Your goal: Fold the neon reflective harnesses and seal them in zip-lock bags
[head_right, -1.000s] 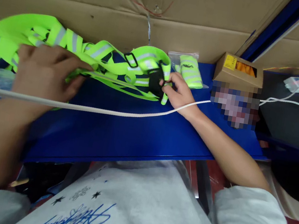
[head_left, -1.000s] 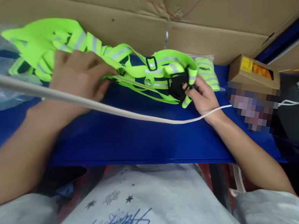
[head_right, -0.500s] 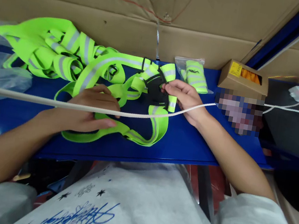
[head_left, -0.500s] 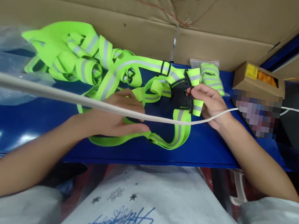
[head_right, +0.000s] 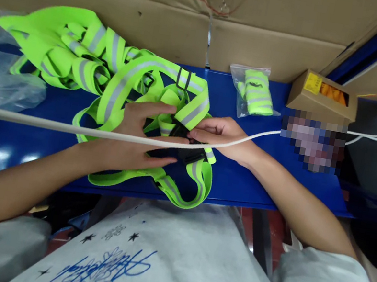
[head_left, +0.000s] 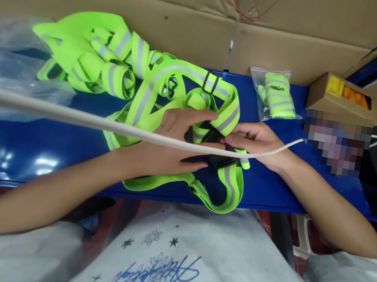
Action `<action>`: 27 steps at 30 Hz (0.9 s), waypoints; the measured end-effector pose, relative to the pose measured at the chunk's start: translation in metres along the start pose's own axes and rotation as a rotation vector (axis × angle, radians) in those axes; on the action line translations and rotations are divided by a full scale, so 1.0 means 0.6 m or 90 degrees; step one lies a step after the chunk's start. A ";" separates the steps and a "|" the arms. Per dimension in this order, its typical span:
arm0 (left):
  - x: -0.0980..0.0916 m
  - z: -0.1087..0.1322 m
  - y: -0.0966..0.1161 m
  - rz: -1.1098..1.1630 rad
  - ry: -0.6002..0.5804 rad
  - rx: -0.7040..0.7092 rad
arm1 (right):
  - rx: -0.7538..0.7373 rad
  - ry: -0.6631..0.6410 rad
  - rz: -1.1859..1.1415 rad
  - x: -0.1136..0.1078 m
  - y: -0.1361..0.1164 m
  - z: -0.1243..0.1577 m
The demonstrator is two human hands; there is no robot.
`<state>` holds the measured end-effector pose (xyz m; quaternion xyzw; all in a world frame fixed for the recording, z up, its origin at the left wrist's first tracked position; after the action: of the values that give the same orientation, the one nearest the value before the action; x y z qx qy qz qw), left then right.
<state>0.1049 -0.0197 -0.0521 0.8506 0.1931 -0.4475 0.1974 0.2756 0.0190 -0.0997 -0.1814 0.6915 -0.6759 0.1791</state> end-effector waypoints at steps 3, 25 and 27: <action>0.010 0.001 0.010 -0.007 -0.040 -0.013 | 0.001 -0.038 0.031 0.011 -0.001 0.001; -0.012 0.003 0.005 -0.078 0.090 0.003 | -0.244 -0.137 0.451 0.024 -0.062 0.029; -0.011 0.001 0.007 -0.078 0.078 -0.002 | -0.253 -0.145 0.467 0.023 -0.059 0.027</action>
<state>0.1030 -0.0249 -0.0462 0.8626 0.2571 -0.4058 0.1588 0.2719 -0.0025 -0.0648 -0.0282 0.8028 -0.3969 0.4441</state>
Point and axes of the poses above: each hand's wrist, its own z-axis away from the middle knuckle, its own x-axis out of the palm, y = z × x, the point moved 8 cm from there along -z, towards the middle knuckle, and after that the axes turned 10 degrees about -x, right-handed, at the moved point
